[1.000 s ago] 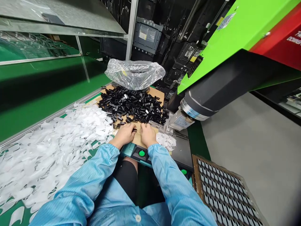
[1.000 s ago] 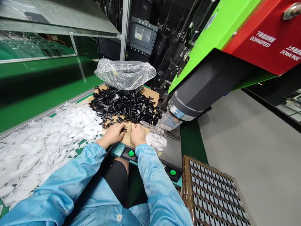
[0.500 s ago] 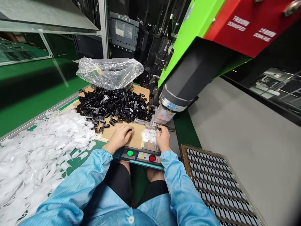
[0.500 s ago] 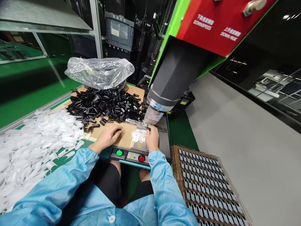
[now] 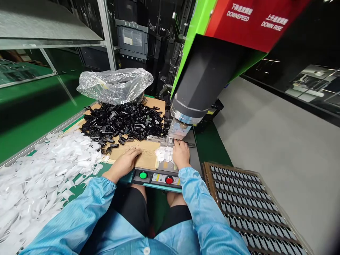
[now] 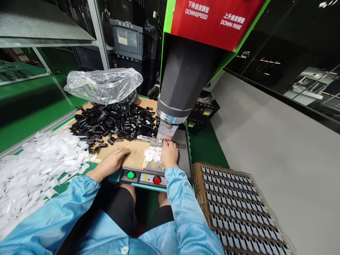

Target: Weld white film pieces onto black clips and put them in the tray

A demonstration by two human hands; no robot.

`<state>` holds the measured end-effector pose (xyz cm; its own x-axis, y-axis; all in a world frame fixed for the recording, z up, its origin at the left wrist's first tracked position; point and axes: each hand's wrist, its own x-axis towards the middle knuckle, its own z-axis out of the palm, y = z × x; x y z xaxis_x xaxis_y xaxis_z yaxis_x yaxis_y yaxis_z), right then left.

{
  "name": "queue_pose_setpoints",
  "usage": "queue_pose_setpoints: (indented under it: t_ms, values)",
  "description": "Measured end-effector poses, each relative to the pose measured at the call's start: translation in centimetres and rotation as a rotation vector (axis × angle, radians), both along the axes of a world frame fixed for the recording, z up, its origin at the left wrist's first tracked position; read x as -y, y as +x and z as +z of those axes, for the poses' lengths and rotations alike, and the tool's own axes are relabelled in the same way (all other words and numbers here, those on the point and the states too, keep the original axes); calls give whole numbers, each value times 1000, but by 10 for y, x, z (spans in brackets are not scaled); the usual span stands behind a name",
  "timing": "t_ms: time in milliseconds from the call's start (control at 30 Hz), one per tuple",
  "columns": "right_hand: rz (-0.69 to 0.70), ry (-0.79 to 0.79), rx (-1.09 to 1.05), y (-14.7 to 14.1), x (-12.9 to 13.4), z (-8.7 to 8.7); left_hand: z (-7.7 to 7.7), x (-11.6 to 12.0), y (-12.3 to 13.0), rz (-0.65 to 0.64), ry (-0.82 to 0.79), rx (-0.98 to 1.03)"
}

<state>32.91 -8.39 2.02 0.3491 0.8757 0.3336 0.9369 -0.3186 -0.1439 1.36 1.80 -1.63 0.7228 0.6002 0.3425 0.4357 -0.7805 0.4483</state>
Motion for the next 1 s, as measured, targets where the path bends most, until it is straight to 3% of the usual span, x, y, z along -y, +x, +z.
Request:
queue_pose_setpoints:
  t_ms: [200,433,700,1000]
  values:
    - [-17,-66,45,-1,1,9,10,-5,-7,85,138,-135]
    - [-20,-73,12,-1,2,11,11,-2,-2,-101,17,25]
    - [-18,-87,1,0,2,10,5,3,-24,-84,-104,-5]
    - [-12,-91,-10,2,3,8,2,5,-5,133,-30,28]
